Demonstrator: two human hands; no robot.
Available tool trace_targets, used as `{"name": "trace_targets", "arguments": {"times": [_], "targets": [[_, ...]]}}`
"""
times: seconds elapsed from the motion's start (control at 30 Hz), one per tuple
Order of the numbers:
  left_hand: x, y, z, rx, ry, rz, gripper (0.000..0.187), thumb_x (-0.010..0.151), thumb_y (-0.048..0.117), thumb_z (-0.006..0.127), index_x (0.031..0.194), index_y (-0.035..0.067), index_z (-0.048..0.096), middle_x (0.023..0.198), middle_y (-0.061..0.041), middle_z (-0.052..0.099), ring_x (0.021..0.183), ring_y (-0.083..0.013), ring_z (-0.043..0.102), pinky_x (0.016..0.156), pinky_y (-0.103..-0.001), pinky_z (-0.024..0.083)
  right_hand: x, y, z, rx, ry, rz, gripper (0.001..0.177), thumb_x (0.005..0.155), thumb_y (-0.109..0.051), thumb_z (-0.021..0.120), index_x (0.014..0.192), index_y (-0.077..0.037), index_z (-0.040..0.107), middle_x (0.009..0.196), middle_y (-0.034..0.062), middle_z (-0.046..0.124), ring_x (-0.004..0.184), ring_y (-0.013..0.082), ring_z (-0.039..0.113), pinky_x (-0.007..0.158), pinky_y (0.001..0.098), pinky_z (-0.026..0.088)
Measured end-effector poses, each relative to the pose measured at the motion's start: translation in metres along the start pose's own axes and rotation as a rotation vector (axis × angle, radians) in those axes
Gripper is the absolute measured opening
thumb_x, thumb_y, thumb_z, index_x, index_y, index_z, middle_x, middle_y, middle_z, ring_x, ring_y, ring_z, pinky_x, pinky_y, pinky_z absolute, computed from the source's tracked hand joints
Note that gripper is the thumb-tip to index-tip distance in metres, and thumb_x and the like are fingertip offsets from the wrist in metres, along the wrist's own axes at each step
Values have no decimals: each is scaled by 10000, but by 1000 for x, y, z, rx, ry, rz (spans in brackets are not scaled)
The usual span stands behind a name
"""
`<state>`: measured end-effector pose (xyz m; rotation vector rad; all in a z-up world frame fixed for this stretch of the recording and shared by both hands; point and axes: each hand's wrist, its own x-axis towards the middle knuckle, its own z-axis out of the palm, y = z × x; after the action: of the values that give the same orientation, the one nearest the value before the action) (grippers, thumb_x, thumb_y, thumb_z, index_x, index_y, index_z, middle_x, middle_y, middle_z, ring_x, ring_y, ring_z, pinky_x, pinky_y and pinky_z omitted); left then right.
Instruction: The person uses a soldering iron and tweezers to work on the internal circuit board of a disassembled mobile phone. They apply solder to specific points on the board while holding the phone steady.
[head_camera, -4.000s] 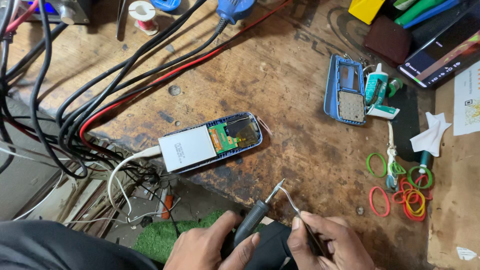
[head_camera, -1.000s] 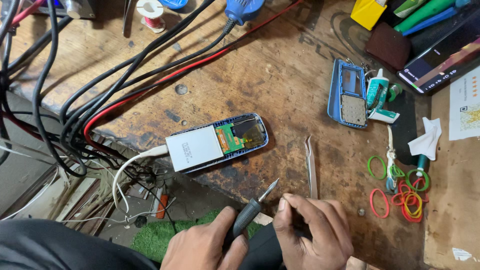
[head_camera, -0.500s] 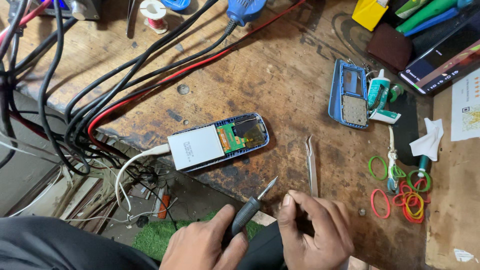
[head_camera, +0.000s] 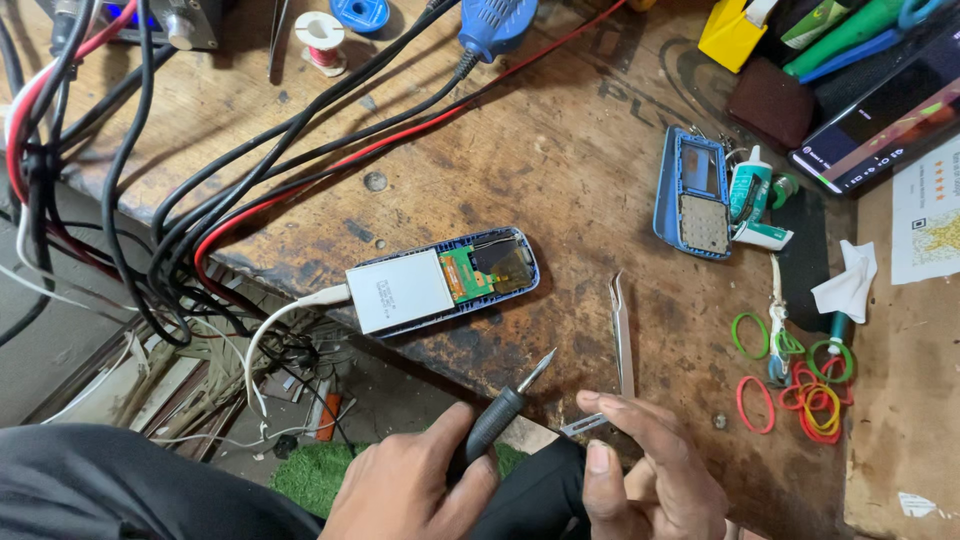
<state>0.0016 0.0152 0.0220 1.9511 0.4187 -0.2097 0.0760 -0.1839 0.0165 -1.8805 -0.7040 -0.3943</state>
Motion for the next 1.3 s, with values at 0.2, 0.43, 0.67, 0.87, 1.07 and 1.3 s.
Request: {"name": "trace_targets", "arguments": {"times": [0.2, 0.43, 0.67, 0.87, 1.07, 1.3], "targets": [[-5, 4, -1, -2, -38, 42, 326, 872, 444, 649, 906, 119, 646, 636, -186, 678, 687, -398, 724, 634, -498, 533, 5, -1, 5, 116, 52, -92, 361, 1026, 74, 622, 1363, -23, 536, 1132, 219, 702, 989, 213, 753, 862, 286, 632], [-5, -3, 5, -79, -88, 94, 368, 960, 472, 532, 1105, 133, 545, 601, -203, 639, 659, -406, 709, 605, -516, 495, 5, -2, 3, 109, 51, -17, 566, 935, 63, 664, 1441, -4, 421, 1108, 188, 700, 987, 185, 720, 894, 288, 591], [-4, -5, 7, -38, -85, 106, 395, 981, 484, 493, 1190, 153, 545, 617, -198, 645, 672, -411, 701, 601, -524, 490, 8, -10, 2, -252, -34, -145, 343, 936, 11, 708, 1273, -26, 656, 1115, 147, 703, 963, 173, 715, 863, 272, 573], [-4, -4, 7, -39, -72, 117, 397, 977, 486, 503, 1186, 152, 559, 623, -189, 654, 676, -402, 709, 604, -520, 496, 16, -21, 4, -243, -89, -73, 244, 872, -48, 785, 1109, -35, 731, 997, 100, 750, 913, 177, 753, 833, 297, 605], [-4, -3, 6, -25, -75, 92, 408, 961, 496, 518, 1202, 172, 572, 626, -192, 667, 680, -406, 714, 605, -525, 507, 27, -31, 10, -369, -151, -130, 186, 831, -62, 806, 1010, -29, 764, 949, 77, 725, 870, 198, 724, 787, 314, 576], [-3, -1, 5, -15, -46, 119, 382, 963, 488, 540, 1182, 178, 588, 632, -185, 676, 682, -409, 715, 602, -523, 512, 32, -31, 12, -323, -85, -150, 167, 865, -47, 790, 1019, -30, 728, 978, 70, 708, 901, 191, 718, 846, 310, 570]]}}
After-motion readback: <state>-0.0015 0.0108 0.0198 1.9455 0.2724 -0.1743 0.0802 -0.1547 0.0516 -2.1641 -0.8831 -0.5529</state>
